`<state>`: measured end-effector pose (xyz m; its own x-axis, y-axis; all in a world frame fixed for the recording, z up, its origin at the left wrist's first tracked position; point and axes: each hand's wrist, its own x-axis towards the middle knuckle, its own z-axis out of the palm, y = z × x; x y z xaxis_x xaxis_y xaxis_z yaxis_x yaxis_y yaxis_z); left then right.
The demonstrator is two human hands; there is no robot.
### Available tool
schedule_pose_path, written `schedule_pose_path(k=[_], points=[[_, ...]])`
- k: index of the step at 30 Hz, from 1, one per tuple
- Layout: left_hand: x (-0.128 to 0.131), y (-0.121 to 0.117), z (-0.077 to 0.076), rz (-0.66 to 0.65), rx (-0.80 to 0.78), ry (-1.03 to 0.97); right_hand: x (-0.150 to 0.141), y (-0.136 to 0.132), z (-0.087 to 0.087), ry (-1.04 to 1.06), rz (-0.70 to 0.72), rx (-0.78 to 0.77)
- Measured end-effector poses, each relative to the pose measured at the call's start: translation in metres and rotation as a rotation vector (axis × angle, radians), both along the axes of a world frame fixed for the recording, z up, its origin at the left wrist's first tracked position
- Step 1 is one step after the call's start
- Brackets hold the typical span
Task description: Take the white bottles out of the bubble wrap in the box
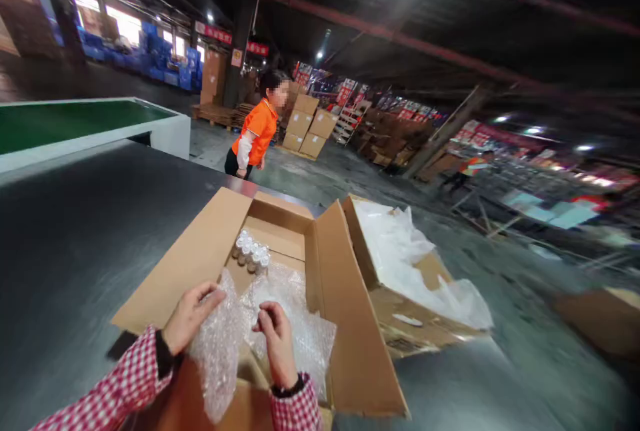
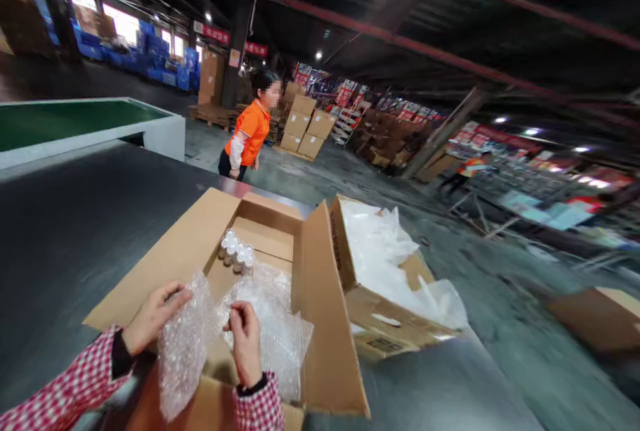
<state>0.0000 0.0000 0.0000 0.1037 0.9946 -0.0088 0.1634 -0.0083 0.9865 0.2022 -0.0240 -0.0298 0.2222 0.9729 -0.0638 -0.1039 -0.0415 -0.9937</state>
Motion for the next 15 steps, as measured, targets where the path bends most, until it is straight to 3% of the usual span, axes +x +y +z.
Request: schedule_pose_path(k=[3, 6, 11, 15], points=[[0.003, -0.011, 0.009, -0.047, 0.061, 0.082, 0.003, -0.003, 0.008, 0.234, 0.295, -0.181], [0.011, -0.015, 0.010, -0.101, 0.036, 0.092, -0.006, -0.011, 0.012, 0.185, 0.499, -0.132], [0.014, -0.006, -0.006, -0.003, -0.038, 0.045, -0.031, -0.018, 0.011, -0.242, 0.378, 0.020], [-0.006, -0.003, -0.013, -0.117, 0.012, 0.134, -0.027, -0.004, 0.009, -0.246, 0.375, 0.092]])
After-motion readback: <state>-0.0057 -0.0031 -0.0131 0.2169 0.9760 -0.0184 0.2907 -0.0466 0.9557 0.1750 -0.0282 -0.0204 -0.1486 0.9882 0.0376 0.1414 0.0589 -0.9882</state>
